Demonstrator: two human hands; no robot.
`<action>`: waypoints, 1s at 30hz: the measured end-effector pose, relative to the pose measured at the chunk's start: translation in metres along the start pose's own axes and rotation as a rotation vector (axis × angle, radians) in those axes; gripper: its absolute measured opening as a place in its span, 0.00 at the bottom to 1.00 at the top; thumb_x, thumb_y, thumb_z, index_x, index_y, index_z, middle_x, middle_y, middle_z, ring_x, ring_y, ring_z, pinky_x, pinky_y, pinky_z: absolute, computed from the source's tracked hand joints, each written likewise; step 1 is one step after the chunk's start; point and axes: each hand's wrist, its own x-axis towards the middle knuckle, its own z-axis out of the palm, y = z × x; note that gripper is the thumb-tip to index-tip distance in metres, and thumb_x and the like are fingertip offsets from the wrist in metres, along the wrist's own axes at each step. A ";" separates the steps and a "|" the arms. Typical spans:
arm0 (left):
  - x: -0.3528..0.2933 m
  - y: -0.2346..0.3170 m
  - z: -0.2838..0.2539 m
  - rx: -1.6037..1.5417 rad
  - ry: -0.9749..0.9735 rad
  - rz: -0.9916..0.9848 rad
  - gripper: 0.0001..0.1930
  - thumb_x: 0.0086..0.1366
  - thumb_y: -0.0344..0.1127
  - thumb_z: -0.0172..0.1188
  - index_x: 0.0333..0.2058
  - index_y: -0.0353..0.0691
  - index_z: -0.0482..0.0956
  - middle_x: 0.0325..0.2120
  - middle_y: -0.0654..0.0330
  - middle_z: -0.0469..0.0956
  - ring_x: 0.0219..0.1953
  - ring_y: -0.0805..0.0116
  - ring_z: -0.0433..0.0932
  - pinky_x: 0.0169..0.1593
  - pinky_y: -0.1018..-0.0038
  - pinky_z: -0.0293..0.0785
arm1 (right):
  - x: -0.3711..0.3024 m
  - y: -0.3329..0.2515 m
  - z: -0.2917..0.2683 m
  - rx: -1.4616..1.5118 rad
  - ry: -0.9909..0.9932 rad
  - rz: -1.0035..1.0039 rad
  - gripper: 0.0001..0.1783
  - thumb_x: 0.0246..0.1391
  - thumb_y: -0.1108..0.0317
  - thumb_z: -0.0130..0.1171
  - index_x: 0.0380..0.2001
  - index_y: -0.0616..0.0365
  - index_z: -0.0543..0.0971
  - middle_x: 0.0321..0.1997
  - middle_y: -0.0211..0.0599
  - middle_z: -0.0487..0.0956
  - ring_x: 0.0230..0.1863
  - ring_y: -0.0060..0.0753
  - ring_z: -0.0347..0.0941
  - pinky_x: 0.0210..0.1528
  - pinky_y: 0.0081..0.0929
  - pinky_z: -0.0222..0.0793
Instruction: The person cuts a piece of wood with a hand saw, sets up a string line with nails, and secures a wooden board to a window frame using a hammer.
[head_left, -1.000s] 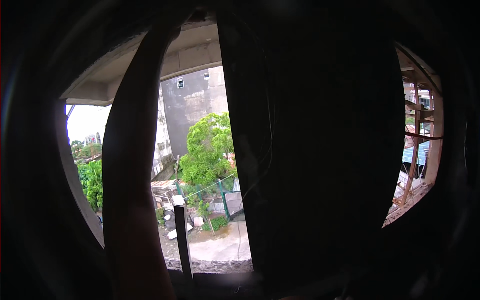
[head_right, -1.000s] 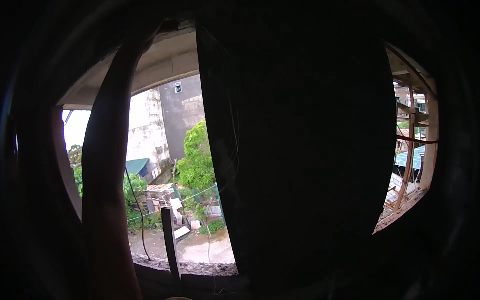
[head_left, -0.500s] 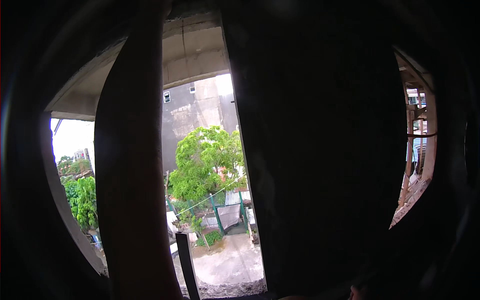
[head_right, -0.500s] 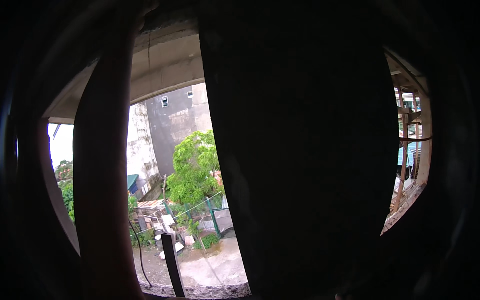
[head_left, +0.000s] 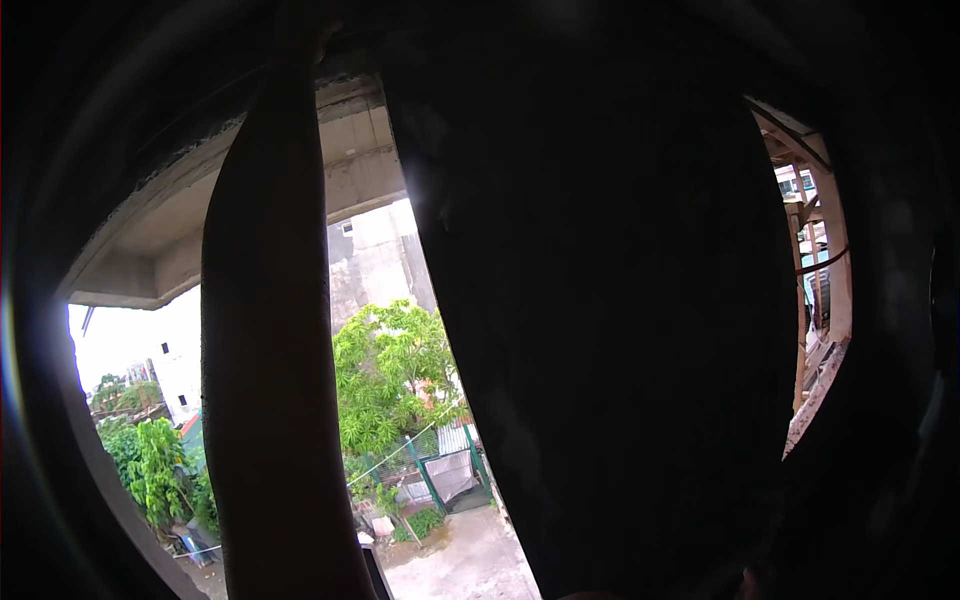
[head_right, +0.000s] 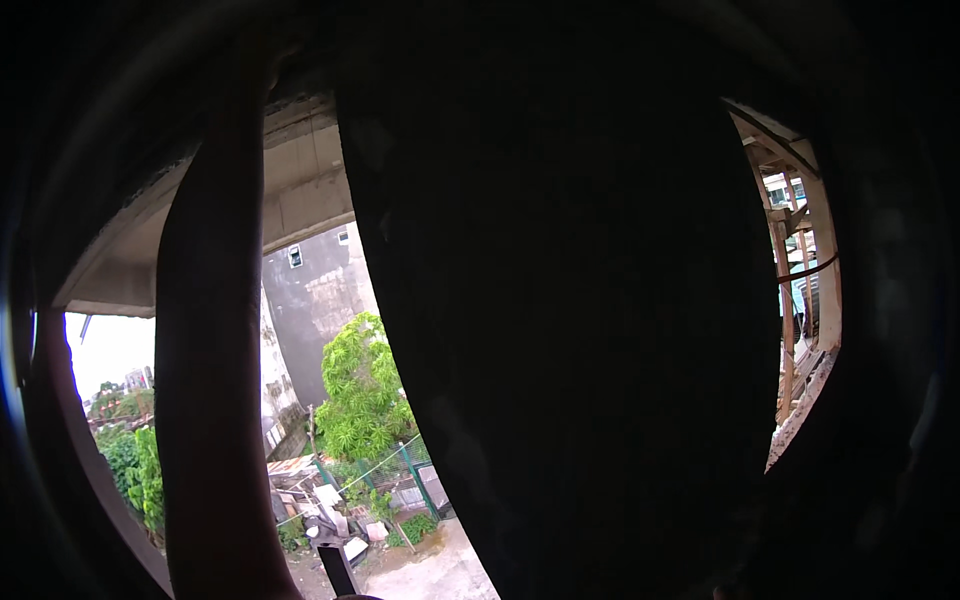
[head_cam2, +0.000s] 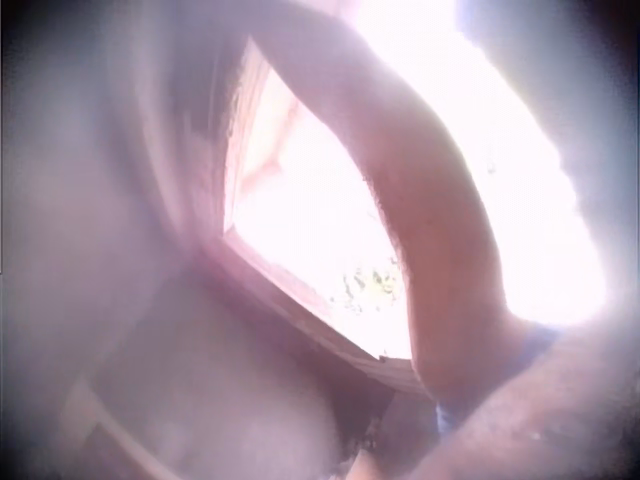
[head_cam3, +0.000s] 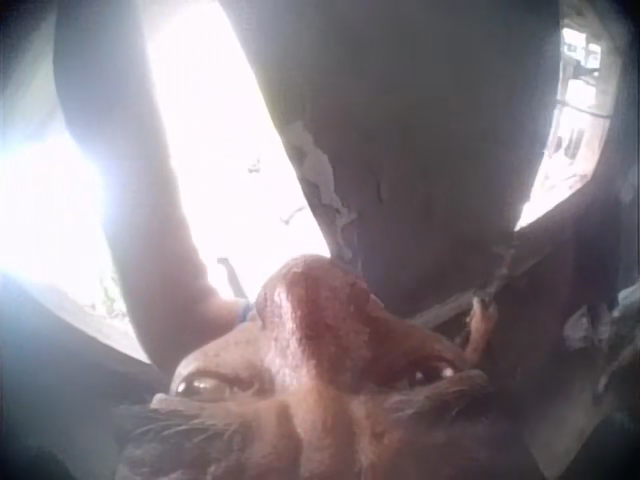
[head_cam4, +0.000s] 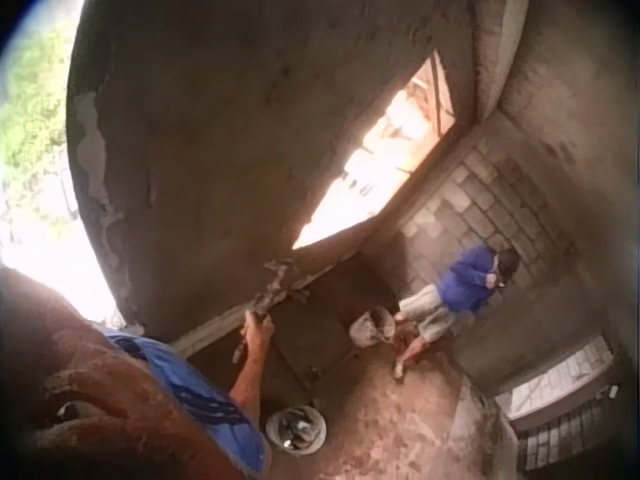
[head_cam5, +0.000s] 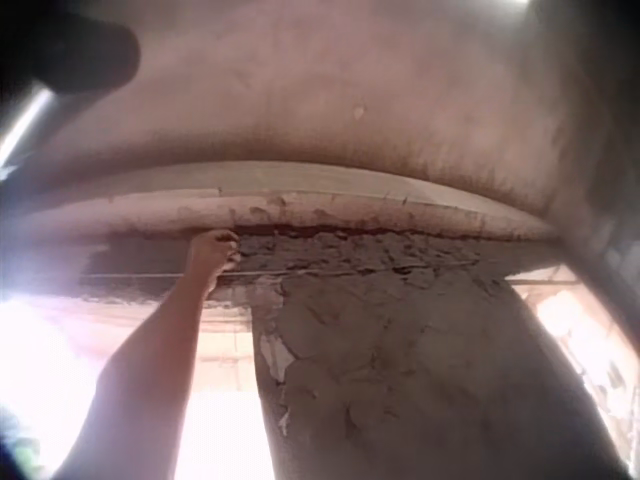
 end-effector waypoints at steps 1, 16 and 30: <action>-0.005 -0.001 0.012 0.055 -0.014 0.008 0.06 0.65 0.23 0.57 0.40 0.33 0.80 0.29 0.59 0.79 0.26 0.71 0.78 0.26 0.75 0.74 | -0.001 -0.003 0.002 -0.009 0.044 0.025 0.24 0.53 0.52 0.64 0.41 0.65 0.79 0.24 0.33 0.77 0.23 0.28 0.72 0.29 0.33 0.68; 0.036 -0.077 0.003 0.018 0.142 0.403 0.08 0.65 0.24 0.56 0.41 0.36 0.80 0.29 0.58 0.80 0.26 0.72 0.77 0.30 0.75 0.75 | 0.088 -0.143 0.034 0.317 0.259 -0.549 0.25 0.55 0.72 0.57 0.56 0.63 0.67 0.30 0.32 0.72 0.13 0.16 0.59 0.12 0.17 0.55; 0.014 -0.065 0.007 -0.109 0.285 0.270 0.06 0.67 0.25 0.55 0.41 0.32 0.78 0.29 0.57 0.79 0.26 0.72 0.77 0.30 0.73 0.78 | 0.026 -0.187 0.016 0.223 0.165 -0.662 0.21 0.52 0.79 0.58 0.50 0.61 0.69 0.33 0.33 0.73 0.17 0.17 0.66 0.14 0.17 0.62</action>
